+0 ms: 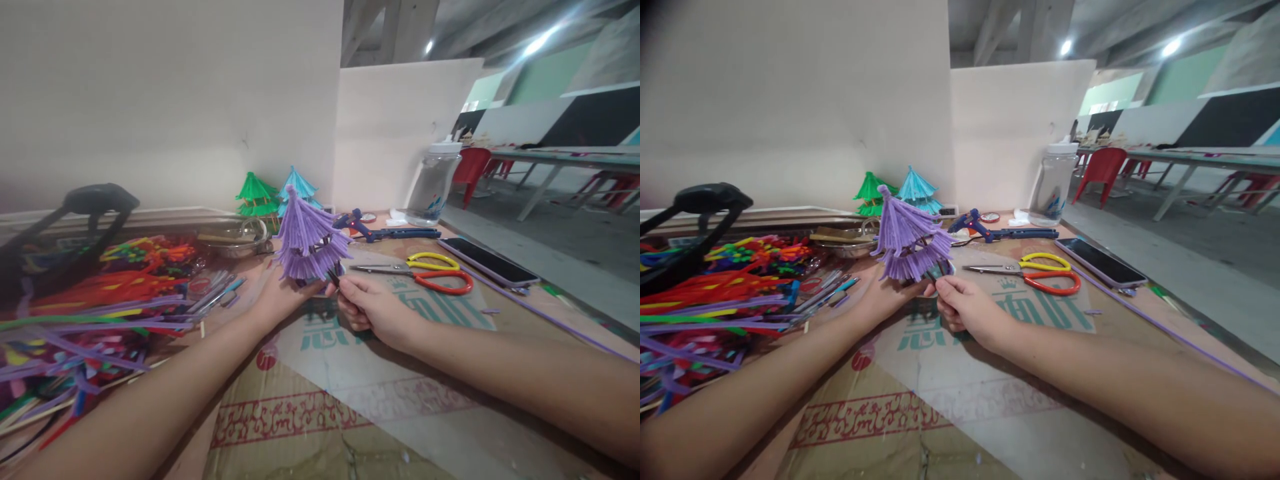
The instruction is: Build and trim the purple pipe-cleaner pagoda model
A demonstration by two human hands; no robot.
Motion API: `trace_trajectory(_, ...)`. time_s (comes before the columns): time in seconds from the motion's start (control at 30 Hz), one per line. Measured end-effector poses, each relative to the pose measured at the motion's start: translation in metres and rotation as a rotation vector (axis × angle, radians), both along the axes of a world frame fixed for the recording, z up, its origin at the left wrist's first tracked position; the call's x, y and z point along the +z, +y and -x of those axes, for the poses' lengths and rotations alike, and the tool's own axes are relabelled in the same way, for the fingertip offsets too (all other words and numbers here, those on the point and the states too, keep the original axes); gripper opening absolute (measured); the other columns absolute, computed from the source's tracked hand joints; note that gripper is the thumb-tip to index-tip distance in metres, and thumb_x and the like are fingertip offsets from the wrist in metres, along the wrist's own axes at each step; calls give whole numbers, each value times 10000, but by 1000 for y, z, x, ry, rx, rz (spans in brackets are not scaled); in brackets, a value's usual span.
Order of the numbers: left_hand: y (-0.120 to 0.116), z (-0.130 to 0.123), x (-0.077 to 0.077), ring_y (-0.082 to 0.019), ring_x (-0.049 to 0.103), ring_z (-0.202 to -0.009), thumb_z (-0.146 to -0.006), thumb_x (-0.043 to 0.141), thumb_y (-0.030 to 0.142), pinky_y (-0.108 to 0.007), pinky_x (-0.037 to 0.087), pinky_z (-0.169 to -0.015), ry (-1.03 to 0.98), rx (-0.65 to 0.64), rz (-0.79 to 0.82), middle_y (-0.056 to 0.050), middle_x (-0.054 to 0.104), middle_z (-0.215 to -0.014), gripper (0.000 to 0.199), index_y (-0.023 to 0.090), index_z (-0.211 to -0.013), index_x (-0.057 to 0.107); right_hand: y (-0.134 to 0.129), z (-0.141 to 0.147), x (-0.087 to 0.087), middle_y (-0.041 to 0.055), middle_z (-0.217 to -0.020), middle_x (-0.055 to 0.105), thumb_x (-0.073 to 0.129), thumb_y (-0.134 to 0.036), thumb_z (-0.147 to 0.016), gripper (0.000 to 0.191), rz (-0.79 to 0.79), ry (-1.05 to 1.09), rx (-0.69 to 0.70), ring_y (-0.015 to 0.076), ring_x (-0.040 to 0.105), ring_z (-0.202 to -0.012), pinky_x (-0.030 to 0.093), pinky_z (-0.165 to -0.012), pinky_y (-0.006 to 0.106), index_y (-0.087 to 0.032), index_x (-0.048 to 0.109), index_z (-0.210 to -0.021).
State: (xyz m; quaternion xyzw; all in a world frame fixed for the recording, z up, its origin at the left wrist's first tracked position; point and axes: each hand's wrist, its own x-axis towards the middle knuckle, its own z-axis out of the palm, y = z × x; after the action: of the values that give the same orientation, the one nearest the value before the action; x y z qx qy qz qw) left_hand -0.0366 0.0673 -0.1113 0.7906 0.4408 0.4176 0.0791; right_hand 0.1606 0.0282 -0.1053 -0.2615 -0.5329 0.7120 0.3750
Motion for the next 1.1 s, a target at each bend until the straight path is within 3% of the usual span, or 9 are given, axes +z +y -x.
trace_trajectory(0.27,3,2,-5,-235,648,-936,-814,667,453,-366,503,-878,-14,-2,29,-32,704,-887,322,187,-989,621,1,-1,-2,-103,-536,339,641,-519,-844,353,4,18,4,34,192,-415,123,-399,179,-180,554,-889)
trace_trajectory(1.1,2,0,-3,-212,634,-880,-800,676,462,-335,509,-826,-48,-29,2,-30,687,-910,312,198,-954,610,1,-1,0,-106,-525,326,676,-506,-822,360,38,29,-13,32,193,-413,105,-391,183,-169,571,-892)
